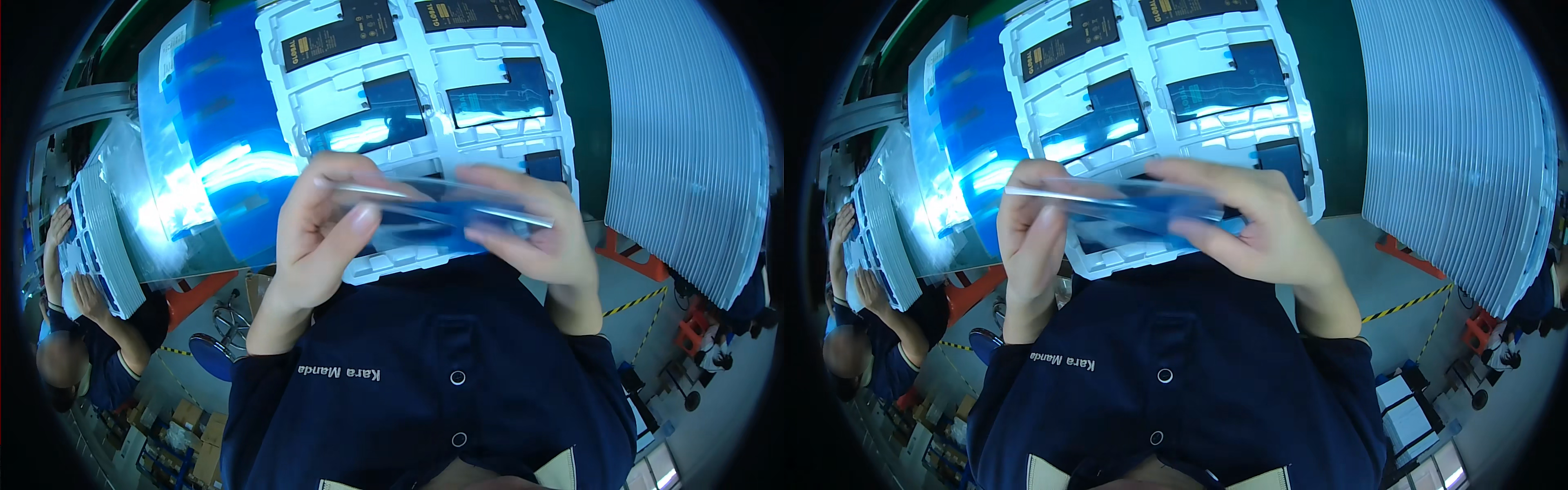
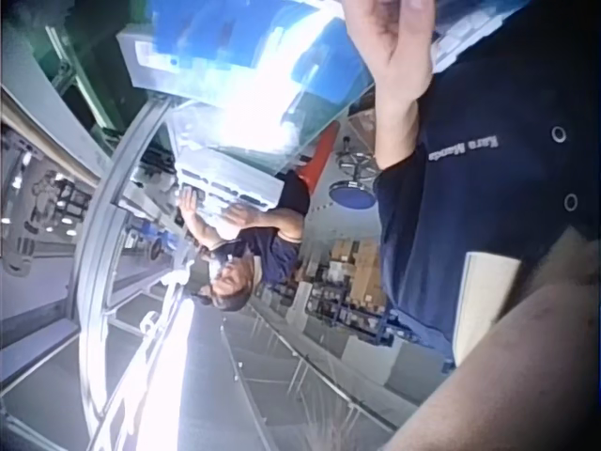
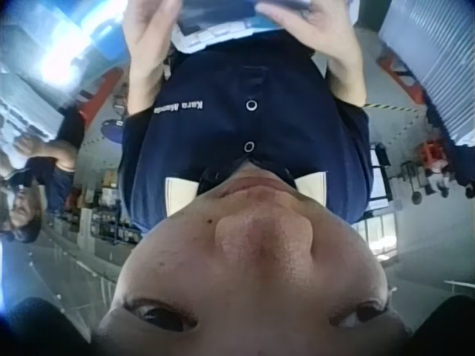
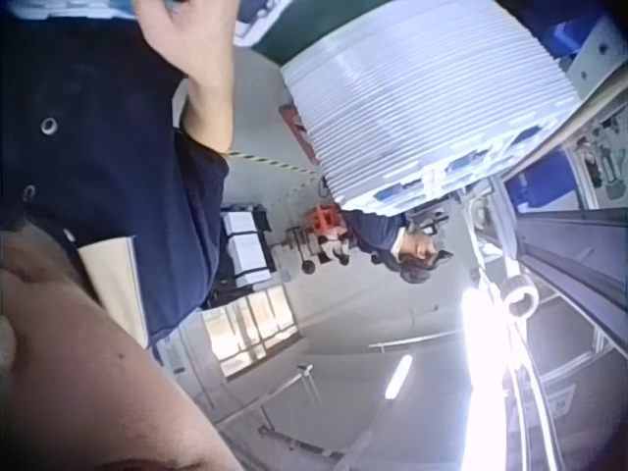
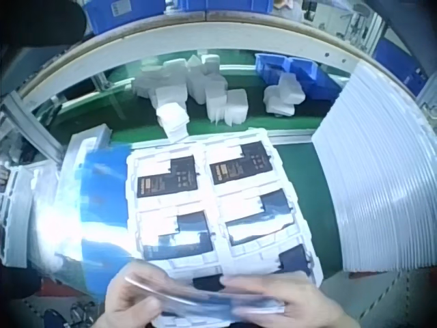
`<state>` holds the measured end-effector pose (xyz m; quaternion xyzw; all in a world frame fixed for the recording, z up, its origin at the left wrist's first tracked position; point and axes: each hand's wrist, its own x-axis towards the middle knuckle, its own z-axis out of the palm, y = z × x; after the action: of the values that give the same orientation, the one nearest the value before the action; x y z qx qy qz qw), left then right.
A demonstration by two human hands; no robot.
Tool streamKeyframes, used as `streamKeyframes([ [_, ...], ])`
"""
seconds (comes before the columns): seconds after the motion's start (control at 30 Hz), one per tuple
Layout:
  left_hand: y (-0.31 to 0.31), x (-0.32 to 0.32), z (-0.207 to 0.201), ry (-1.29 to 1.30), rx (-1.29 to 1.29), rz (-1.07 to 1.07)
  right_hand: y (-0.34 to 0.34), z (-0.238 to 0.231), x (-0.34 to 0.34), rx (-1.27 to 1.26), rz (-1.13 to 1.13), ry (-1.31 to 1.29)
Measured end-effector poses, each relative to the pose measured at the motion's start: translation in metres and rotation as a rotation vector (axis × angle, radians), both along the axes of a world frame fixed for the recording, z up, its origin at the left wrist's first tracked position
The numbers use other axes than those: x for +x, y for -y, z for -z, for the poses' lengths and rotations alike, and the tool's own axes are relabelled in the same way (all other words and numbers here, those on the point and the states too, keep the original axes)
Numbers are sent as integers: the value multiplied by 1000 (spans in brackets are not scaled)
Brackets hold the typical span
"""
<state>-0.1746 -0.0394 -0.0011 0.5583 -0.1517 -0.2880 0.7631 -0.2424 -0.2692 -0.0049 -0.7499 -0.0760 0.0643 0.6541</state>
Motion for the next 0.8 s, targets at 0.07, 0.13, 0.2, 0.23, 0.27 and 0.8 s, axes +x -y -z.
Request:
streamKeyframes([
  [0.07, -8, 6, -3, -89, -58, 99, -13, -1, 4, -143, 39, 232],
  [0.13, -14, 6, -6, -173, -35, 111, -21, 7, 13, -157, 38, 442],
  [0.2, -19, 5, -9, -254, 69, 33, -28, 10, 19, -178, 36, 494],
  [0.23, -23, 6, -8, -171, 166, 8, -33, 10, 23, -131, 40, 496],
  [0.27, -25, 5, -7, -120, 152, -62, -37, 10, 24, -44, 65, 385],
  [0.8, -52, 21, -12, 143, 325, -422, -68, -10, 73, 195, 123, -18],
])
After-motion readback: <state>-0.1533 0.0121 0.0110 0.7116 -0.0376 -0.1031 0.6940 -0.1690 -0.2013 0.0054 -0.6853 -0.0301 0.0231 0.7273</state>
